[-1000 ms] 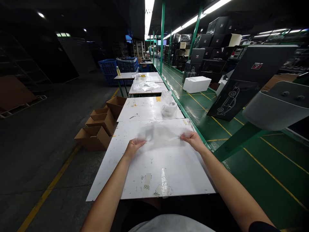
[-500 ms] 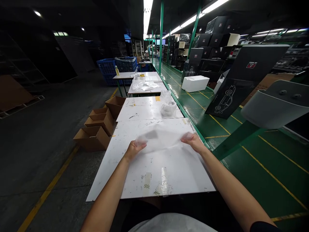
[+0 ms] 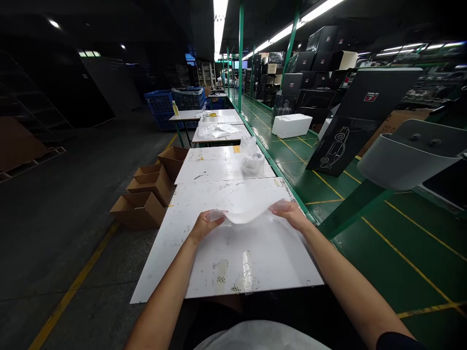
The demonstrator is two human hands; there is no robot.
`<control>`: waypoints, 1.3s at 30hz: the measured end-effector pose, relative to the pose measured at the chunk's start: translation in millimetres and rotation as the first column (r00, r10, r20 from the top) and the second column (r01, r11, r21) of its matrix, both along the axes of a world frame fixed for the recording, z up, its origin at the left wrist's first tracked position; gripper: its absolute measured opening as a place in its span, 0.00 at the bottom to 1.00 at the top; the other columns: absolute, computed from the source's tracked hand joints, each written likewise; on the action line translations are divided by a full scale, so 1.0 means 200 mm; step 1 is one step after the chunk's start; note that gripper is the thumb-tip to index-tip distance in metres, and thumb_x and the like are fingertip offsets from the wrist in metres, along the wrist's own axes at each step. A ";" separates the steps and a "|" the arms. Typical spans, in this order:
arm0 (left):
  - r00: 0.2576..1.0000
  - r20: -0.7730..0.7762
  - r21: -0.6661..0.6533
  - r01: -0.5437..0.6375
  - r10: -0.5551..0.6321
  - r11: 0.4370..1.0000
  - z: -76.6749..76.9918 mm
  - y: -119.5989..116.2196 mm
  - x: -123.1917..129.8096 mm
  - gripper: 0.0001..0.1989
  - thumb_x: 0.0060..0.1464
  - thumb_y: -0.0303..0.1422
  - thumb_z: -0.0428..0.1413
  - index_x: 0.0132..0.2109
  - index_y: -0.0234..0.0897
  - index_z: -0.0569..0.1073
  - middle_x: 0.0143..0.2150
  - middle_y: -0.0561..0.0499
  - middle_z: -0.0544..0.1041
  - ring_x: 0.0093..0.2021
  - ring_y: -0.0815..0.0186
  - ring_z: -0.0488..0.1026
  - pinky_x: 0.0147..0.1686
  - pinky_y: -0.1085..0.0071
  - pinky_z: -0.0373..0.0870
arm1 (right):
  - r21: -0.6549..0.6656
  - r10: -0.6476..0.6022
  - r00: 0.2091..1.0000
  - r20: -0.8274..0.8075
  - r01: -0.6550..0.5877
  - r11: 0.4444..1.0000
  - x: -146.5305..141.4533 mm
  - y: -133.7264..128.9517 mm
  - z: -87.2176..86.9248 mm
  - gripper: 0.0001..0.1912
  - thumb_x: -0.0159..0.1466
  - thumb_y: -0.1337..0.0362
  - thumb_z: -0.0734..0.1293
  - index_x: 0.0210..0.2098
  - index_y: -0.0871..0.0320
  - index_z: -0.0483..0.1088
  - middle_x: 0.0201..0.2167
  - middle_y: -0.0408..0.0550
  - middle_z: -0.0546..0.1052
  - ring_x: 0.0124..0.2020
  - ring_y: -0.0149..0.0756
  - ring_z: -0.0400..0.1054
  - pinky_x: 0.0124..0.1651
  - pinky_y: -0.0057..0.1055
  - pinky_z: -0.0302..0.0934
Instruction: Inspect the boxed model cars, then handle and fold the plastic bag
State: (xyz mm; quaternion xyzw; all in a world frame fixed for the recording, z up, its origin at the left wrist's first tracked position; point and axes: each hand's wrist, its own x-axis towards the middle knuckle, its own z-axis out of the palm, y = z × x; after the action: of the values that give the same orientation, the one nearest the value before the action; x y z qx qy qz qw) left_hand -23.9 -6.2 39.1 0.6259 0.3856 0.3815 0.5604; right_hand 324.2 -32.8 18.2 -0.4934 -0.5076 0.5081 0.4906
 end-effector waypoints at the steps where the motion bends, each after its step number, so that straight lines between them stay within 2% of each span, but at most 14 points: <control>1: 1.000 0.009 -0.022 -0.029 0.029 0.999 -0.01 0.00 0.01 0.18 0.46 0.39 0.64 0.42 0.33 0.78 0.49 0.40 0.76 0.51 0.53 0.72 0.53 0.59 0.66 | -0.011 -0.006 1.000 -0.013 0.006 1.000 0.00 0.00 0.00 0.19 0.46 0.58 0.77 0.35 0.59 0.77 0.40 0.50 0.76 0.43 0.36 0.69 0.50 0.34 0.62; 3: 0.994 0.033 -0.025 -0.108 0.109 0.994 -0.02 -0.01 0.03 0.19 0.45 0.39 0.65 0.42 0.32 0.78 0.43 0.41 0.78 0.45 0.56 0.74 0.49 0.61 0.69 | 0.001 0.003 1.000 -0.025 -0.003 1.000 -0.01 -0.01 0.01 0.19 0.46 0.58 0.77 0.35 0.60 0.76 0.39 0.50 0.76 0.43 0.36 0.69 0.51 0.35 0.62; 7: 0.951 0.134 0.062 -0.288 0.278 0.956 -0.06 0.00 0.05 0.19 0.46 0.38 0.64 0.44 0.33 0.75 0.43 0.44 0.77 0.44 0.61 0.74 0.48 0.65 0.69 | 0.016 -0.019 0.998 -0.066 0.020 1.000 -0.03 -0.01 0.00 0.19 0.46 0.58 0.77 0.36 0.60 0.76 0.40 0.50 0.76 0.43 0.37 0.70 0.53 0.36 0.62; 10: 0.905 0.213 0.061 -0.389 0.368 0.919 -0.08 0.00 0.05 0.30 0.43 0.36 0.66 0.54 0.36 0.67 0.47 0.46 0.75 0.46 0.63 0.73 0.49 0.66 0.69 | -0.044 -0.108 0.987 -0.117 0.103 0.994 -0.04 0.00 -0.02 0.23 0.44 0.57 0.77 0.37 0.60 0.75 0.41 0.51 0.77 0.44 0.39 0.70 0.56 0.39 0.60; 13: 0.940 0.178 0.009 -0.298 0.292 0.954 -0.08 -0.01 0.03 0.40 0.42 0.36 0.67 0.61 0.37 0.62 0.52 0.44 0.72 0.51 0.59 0.71 0.52 0.64 0.67 | -0.063 -0.098 0.987 -0.129 0.091 0.994 -0.04 0.00 -0.03 0.27 0.43 0.57 0.78 0.41 0.59 0.74 0.45 0.53 0.75 0.48 0.41 0.69 0.58 0.41 0.59; 17: 0.982 0.107 -0.066 -0.147 0.153 0.987 -0.07 -0.01 0.02 0.34 0.43 0.40 0.66 0.56 0.30 0.69 0.52 0.39 0.73 0.53 0.54 0.70 0.54 0.61 0.66 | -0.042 0.002 0.992 -0.124 -0.007 0.999 -0.05 -0.02 0.01 0.31 0.45 0.58 0.77 0.48 0.57 0.72 0.52 0.52 0.71 0.56 0.43 0.64 0.62 0.41 0.56; 21: 0.980 0.111 0.011 -0.170 0.168 0.985 -0.06 0.00 0.05 0.34 0.42 0.39 0.66 0.57 0.35 0.69 0.57 0.42 0.70 0.57 0.55 0.68 0.55 0.62 0.65 | 0.006 0.055 0.992 -0.114 -0.055 0.998 -0.08 -0.03 0.03 0.30 0.47 0.58 0.77 0.49 0.55 0.72 0.53 0.51 0.71 0.57 0.43 0.64 0.62 0.40 0.56; 25: 0.929 0.047 -0.010 -0.367 0.367 0.930 -0.06 0.00 0.08 0.23 0.43 0.42 0.65 0.43 0.30 0.77 0.44 0.40 0.77 0.48 0.54 0.74 0.51 0.61 0.69 | -0.036 -0.115 0.987 -0.114 0.111 0.993 -0.10 0.01 0.00 0.23 0.44 0.56 0.77 0.37 0.59 0.76 0.42 0.52 0.76 0.47 0.43 0.70 0.58 0.42 0.60; 27: 0.901 0.091 0.009 -0.427 0.425 0.904 -0.06 0.00 0.07 0.21 0.43 0.42 0.65 0.41 0.30 0.78 0.44 0.41 0.78 0.48 0.55 0.74 0.51 0.62 0.68 | -0.030 -0.161 0.980 -0.118 0.158 0.987 -0.10 0.02 0.00 0.22 0.43 0.55 0.77 0.34 0.60 0.75 0.39 0.51 0.77 0.45 0.42 0.71 0.57 0.42 0.60; 29: 0.927 0.132 0.023 -0.356 0.351 0.934 -0.06 -0.01 0.05 0.23 0.44 0.40 0.66 0.45 0.31 0.77 0.46 0.42 0.77 0.49 0.55 0.74 0.51 0.63 0.69 | -0.006 -0.086 0.990 -0.112 0.085 0.996 -0.09 0.02 0.00 0.25 0.45 0.56 0.77 0.41 0.58 0.75 0.45 0.51 0.75 0.49 0.41 0.69 0.58 0.40 0.60; 32: 0.975 0.149 -0.021 -0.163 0.165 0.986 -0.06 -0.01 -0.01 0.31 0.43 0.39 0.66 0.54 0.32 0.72 0.49 0.41 0.76 0.50 0.56 0.73 0.50 0.64 0.69 | -0.009 0.073 0.994 -0.084 -0.074 0.997 -0.06 0.00 0.02 0.35 0.47 0.60 0.77 0.53 0.54 0.68 0.52 0.50 0.71 0.53 0.39 0.67 0.58 0.37 0.60; 34: 0.985 0.137 -0.066 -0.096 0.104 0.993 -0.06 0.00 -0.04 0.34 0.43 0.39 0.66 0.57 0.32 0.70 0.49 0.41 0.76 0.48 0.56 0.73 0.48 0.65 0.70 | -0.015 0.127 0.990 -0.065 -0.128 0.992 -0.03 -0.01 0.03 0.35 0.48 0.60 0.76 0.55 0.54 0.67 0.54 0.51 0.70 0.52 0.39 0.68 0.57 0.38 0.61; 36: 0.988 0.099 -0.056 -0.112 0.117 0.992 -0.06 0.01 -0.05 0.32 0.43 0.40 0.66 0.55 0.32 0.72 0.46 0.42 0.77 0.46 0.57 0.74 0.45 0.66 0.70 | 0.000 0.146 0.988 -0.043 -0.146 0.989 -0.01 -0.01 0.04 0.30 0.49 0.59 0.75 0.52 0.56 0.70 0.53 0.52 0.71 0.52 0.39 0.68 0.58 0.39 0.60; 39: 0.972 0.035 0.005 -0.234 0.234 0.972 -0.06 0.03 -0.02 0.25 0.42 0.41 0.66 0.46 0.31 0.76 0.43 0.43 0.78 0.43 0.58 0.74 0.43 0.67 0.70 | 0.025 0.112 0.994 -0.009 -0.112 0.993 -0.01 -0.01 0.04 0.23 0.50 0.57 0.75 0.44 0.58 0.75 0.48 0.52 0.74 0.52 0.40 0.67 0.59 0.39 0.59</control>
State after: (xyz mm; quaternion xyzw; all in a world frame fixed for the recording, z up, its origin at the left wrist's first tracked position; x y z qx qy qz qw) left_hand -28.0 -0.4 26.5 0.5721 0.4450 0.4575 0.5151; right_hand 322.7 -34.6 26.3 -0.4556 -0.5382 0.5311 0.4697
